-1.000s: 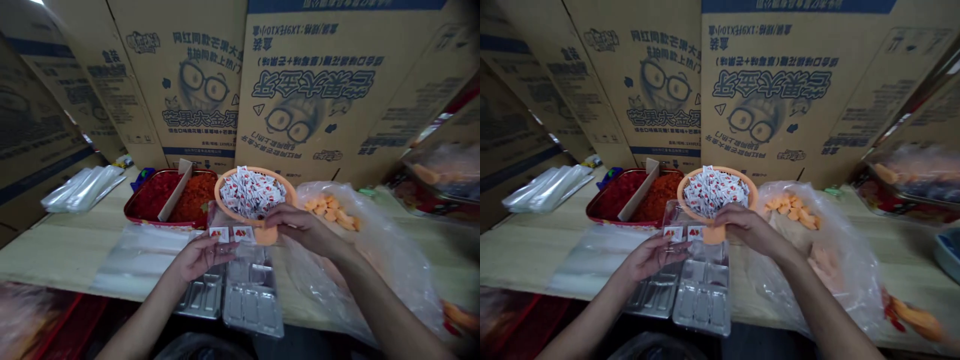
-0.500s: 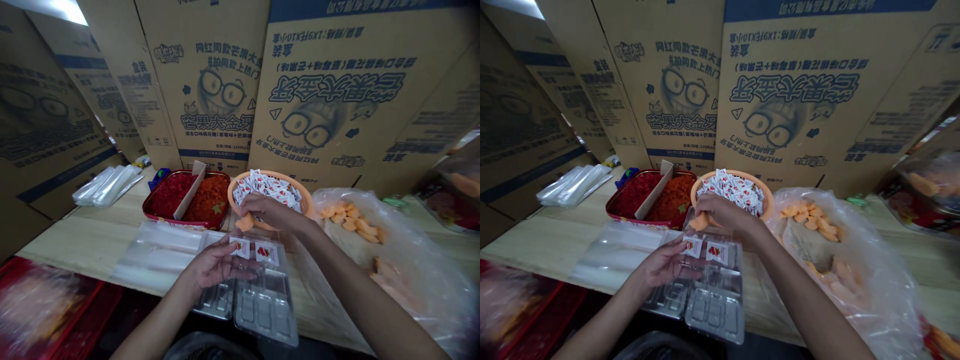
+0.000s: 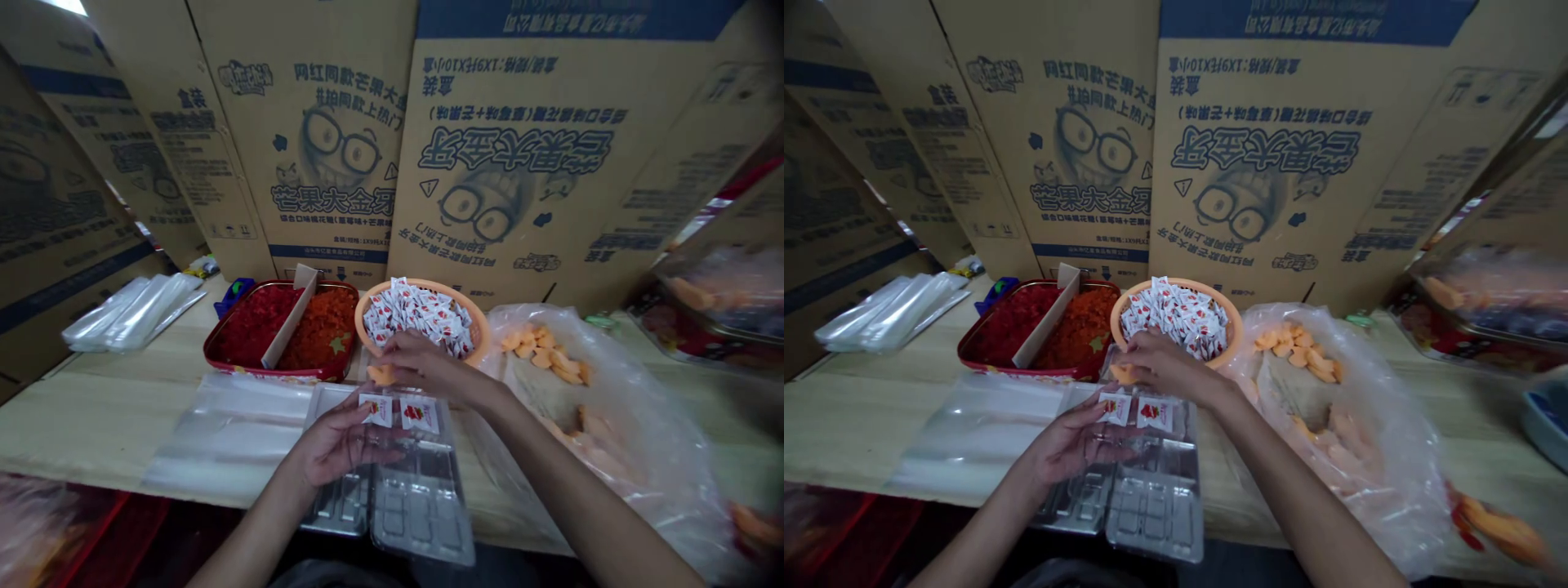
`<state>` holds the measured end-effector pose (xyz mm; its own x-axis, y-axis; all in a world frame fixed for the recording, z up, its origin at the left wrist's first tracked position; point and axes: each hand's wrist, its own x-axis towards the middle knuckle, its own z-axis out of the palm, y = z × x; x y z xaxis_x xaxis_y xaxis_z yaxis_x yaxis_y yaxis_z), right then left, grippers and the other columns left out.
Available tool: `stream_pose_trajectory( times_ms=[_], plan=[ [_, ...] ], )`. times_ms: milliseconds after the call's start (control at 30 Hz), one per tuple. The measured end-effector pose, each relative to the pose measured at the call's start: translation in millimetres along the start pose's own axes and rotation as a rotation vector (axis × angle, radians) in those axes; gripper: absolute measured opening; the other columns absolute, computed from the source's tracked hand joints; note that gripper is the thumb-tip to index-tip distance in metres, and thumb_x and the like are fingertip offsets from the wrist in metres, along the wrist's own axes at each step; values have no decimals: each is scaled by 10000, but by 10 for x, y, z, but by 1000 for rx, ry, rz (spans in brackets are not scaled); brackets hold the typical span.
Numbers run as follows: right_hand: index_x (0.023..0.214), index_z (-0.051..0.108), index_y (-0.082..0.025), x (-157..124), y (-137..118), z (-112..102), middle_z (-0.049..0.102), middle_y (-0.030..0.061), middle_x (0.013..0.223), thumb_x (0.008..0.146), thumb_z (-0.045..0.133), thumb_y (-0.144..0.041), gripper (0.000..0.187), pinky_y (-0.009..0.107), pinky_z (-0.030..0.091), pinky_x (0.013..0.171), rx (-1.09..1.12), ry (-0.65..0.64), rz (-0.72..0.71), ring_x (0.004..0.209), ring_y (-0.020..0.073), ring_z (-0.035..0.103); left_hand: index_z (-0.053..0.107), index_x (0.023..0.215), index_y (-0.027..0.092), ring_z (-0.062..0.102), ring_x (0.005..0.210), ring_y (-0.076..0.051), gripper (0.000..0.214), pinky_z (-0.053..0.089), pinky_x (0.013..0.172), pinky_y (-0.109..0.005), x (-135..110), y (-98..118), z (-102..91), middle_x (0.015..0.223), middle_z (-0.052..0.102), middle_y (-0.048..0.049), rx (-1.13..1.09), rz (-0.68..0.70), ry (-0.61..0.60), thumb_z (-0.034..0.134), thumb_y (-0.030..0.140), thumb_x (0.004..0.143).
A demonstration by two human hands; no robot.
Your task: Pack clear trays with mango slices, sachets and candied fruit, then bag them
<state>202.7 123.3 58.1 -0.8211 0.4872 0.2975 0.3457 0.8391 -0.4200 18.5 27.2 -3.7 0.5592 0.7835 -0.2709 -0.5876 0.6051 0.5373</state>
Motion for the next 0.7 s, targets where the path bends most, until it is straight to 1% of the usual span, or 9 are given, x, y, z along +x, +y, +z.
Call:
stream_pose_trajectory(
  times_ms=[100, 200, 267, 333, 400, 500, 533, 567, 700],
  plan=[
    [888, 648, -202, 12, -92, 28, 575, 35, 931, 828, 504, -156, 163, 298, 355, 794, -69, -97, -9, 907, 159, 456, 324, 1304, 227, 571, 1028, -327, 512, 422, 861, -505, 18, -21, 21, 1086, 630, -131, 1, -18, 23, 503, 172, 827],
    [867, 646, -212, 3, -158, 46, 594, 19, 931, 856, 476, -187, 173, 287, 349, 816, -41, -112, -57, 912, 144, 464, 348, 1294, 214, 566, 1034, -335, 491, 428, 856, -506, 30, -34, 16, 1083, 629, -139, 24, -37, 35, 500, 176, 828],
    [917, 634, -229, -43, -157, 53, 599, 14, 982, 863, 469, -198, 176, 287, 350, 842, 8, -66, -62, 951, 138, 468, 360, 1290, 209, 554, 1050, -340, 490, 426, 863, -509, 34, -36, 6, 1105, 618, -145, 32, -51, 43, 507, 180, 824],
    [989, 609, -243, -142, -73, 45, 593, 19, 1033, 852, 487, -203, 188, 296, 358, 859, 65, 50, -13, 985, 140, 475, 359, 1296, 222, 546, 1063, -341, 508, 427, 870, -505, 33, -29, -8, 1138, 603, -139, 27, -51, 74, 521, 180, 816],
    [1015, 587, -224, -321, 131, 9, 594, 38, 1013, 849, 473, -218, 201, 294, 386, 827, 84, 275, 176, 952, 145, 502, 344, 1307, 233, 542, 1070, -339, 540, 434, 871, -495, 23, -13, -28, 1143, 601, -134, 16, -53, 122, 537, 181, 806],
    [983, 563, -156, -748, 629, -95, 588, 71, 943, 864, 360, -205, 241, 261, 410, 731, -123, 674, 778, 850, 149, 525, 320, 1321, 216, 522, 1094, -342, 581, 440, 873, -480, -14, 29, -77, 1130, 605, -139, 20, -48, 215, 558, 178, 793],
    [987, 555, -143, -912, 815, -131, 581, 84, 965, 854, 331, -175, 263, 252, 404, 728, -255, 725, 1000, 864, 151, 519, 311, 1325, 208, 513, 1104, -344, 595, 438, 878, -479, -31, 45, -95, 1139, 599, -144, 25, -43, 247, 565, 174, 787],
    [990, 554, -110, -1071, 994, -159, 575, 117, 974, 828, 323, -131, 283, 266, 397, 725, -303, 736, 1094, 872, 170, 513, 301, 1329, 203, 508, 1109, -344, 611, 433, 887, -480, -49, 61, -111, 1156, 588, -147, 29, -34, 276, 572, 167, 782],
    [810, 600, -84, -1471, 1533, -157, 586, 121, 814, 691, 435, -63, 205, 258, 372, 650, -366, 637, 1196, 748, 182, 508, 258, 1349, 211, 508, 1106, -346, 667, 421, 905, -491, -125, 103, -141, 1190, 566, -149, 19, 0, 331, 587, 163, 771]
  ],
)
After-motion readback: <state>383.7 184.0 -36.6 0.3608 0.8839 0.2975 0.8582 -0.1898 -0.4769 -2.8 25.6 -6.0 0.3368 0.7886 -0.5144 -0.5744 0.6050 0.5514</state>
